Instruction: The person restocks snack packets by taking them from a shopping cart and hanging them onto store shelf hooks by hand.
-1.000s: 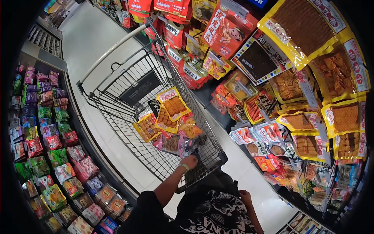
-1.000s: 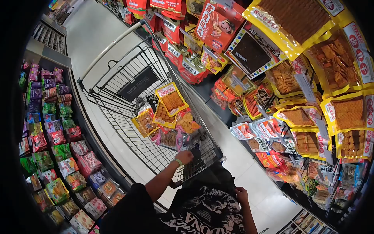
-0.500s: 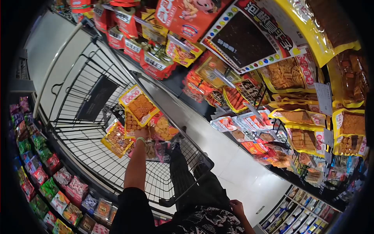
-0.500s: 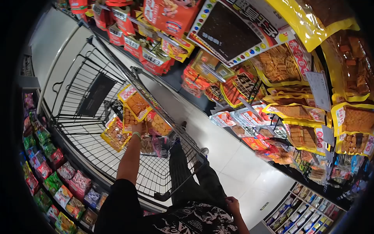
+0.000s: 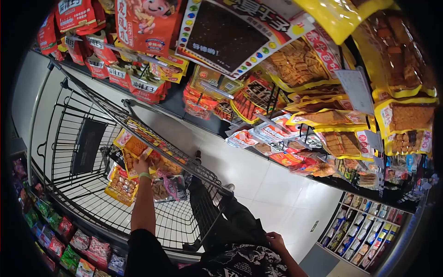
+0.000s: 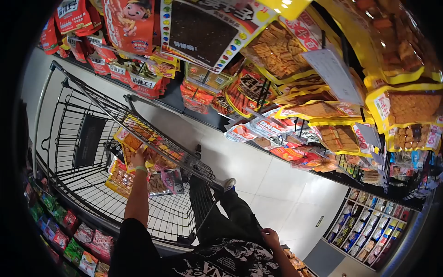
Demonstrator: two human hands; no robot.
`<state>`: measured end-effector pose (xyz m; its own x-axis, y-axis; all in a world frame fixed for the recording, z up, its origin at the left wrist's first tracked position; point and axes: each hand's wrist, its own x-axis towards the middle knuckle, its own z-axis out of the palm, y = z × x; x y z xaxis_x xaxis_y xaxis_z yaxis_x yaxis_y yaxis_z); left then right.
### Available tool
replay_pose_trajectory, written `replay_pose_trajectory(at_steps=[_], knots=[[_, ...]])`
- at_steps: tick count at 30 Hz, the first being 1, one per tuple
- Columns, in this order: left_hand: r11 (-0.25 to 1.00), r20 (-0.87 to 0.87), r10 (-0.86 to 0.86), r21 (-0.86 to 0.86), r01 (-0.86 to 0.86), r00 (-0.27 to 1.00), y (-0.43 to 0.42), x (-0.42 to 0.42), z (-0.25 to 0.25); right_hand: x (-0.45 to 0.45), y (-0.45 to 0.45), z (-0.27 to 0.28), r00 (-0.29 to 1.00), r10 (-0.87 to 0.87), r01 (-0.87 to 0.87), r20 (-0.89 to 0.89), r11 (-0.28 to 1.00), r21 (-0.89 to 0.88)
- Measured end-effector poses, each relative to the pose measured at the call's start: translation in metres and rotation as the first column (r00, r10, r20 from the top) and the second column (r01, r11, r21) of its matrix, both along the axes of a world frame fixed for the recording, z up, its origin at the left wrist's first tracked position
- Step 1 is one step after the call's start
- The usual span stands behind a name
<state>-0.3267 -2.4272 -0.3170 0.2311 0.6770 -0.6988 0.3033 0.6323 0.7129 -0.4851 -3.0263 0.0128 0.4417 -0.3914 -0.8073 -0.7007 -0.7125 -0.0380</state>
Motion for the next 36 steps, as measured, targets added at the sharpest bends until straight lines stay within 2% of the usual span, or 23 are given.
replay_pose_trajectory(at_steps=[2,5,8,11,14,15,16,18,20,21,23,24,25,26,27,28,29,30,31,32,33,36], knots=[[0.968,0.041,-0.040,0.251,0.029,0.998,-0.017,-0.012,0.021,0.002,-0.006,-0.005,0.998,0.041,-0.042,0.038,0.999,0.031],[0.954,0.193,-0.187,0.270,0.131,0.963,-0.043,-0.017,0.162,0.005,-0.007,-0.006,0.999,0.044,-0.044,0.006,0.999,0.032],[0.943,0.319,0.014,0.312,-0.119,0.948,-0.062,-0.035,0.202,0.018,-0.011,-0.011,0.995,0.055,-0.064,0.082,0.992,0.113],[0.968,0.451,0.105,0.159,-0.195,0.887,-0.080,-0.045,0.287,0.036,-0.003,-0.008,0.987,0.110,-0.130,0.121,0.976,0.173],[0.992,0.637,-0.041,0.116,-0.043,0.770,-0.095,-0.060,0.351,0.066,0.012,-0.008,0.974,0.152,-0.186,0.169,0.960,0.207],[0.993,0.622,-0.072,0.118,-0.002,0.780,-0.101,-0.067,0.362,0.078,0.019,-0.005,0.950,0.202,-0.258,0.236,0.936,0.238],[0.994,0.623,0.029,0.065,-0.088,0.782,-0.110,-0.074,0.358,0.090,0.026,-0.001,0.941,0.192,-0.272,0.278,0.917,0.291],[0.995,0.612,0.090,-0.029,-0.091,0.786,-0.129,-0.075,0.390,0.112,0.051,0.016,0.958,0.046,-0.187,0.283,0.847,0.497],[0.986,0.641,0.108,-0.166,0.001,0.760,-0.159,-0.065,0.439,0.135,0.078,0.050,0.957,-0.038,-0.186,0.286,0.677,0.712],[0.990,0.660,0.055,-0.133,0.044,0.749,-0.166,-0.073,0.420,0.144,0.091,0.071,0.970,-0.124,-0.104,0.207,0.559,0.823],[0.989,0.714,-0.006,-0.098,0.108,0.700,-0.191,-0.067,0.428,0.155,0.111,0.111,0.968,-0.249,0.055,0.014,0.268,0.962],[0.982,0.748,-0.040,-0.092,0.164,0.662,-0.198,-0.067,0.434,0.151,0.123,0.129,0.949,-0.314,0.062,-0.027,0.102,0.993],[0.978,0.722,-0.087,-0.071,0.198,0.687,-0.209,-0.072,0.435,0.148,0.128,0.142,0.929,-0.363,0.057,-0.077,-0.067,0.996],[0.949,0.699,-0.307,0.172,0.264,0.646,-0.216,-0.076,0.433,0.146,0.128,0.149,0.908,-0.398,0.039,-0.133,-0.236,0.971],[0.858,0.623,-0.511,0.406,0.313,0.593,-0.224,-0.077,0.432,0.143,0.121,0.145,0.905,-0.398,0.039,-0.151,-0.276,0.960],[0.872,0.743,-0.448,0.241,0.427,0.497,-0.230,-0.080,0.434,0.140,0.117,0.149,0.880,-0.461,0.026,-0.118,-0.200,0.979],[0.837,0.827,-0.352,0.069,0.544,0.437,-0.237,-0.075,0.457,0.139,0.114,0.154,0.853,-0.516,0.015,-0.078,-0.125,0.992],[0.706,0.727,-0.579,0.220,0.673,0.369,-0.239,-0.073,0.466,0.138,0.111,0.158,0.825,-0.564,0.011,-0.037,-0.049,0.999],[0.531,0.579,-0.769,0.341,0.776,0.271,-0.240,-0.068,0.473,0.140,0.103,0.154,0.773,-0.629,0.086,-0.084,-0.027,0.996],[0.322,0.397,-0.906,0.422,0.847,0.147,-0.241,-0.066,0.480,0.141,0.098,0.158,0.749,-0.659,0.086,-0.071,-0.009,0.996],[0.229,0.354,-0.930,0.352,0.908,0.097,-0.245,-0.064,0.481,0.146,0.093,0.163,0.723,-0.688,0.079,-0.053,0.007,0.997],[0.212,0.437,-0.897,0.308,0.927,0.061,-0.262,-0.048,0.473,0.150,0.074,0.167,0.708,-0.702,-0.010,0.074,0.094,0.995]])
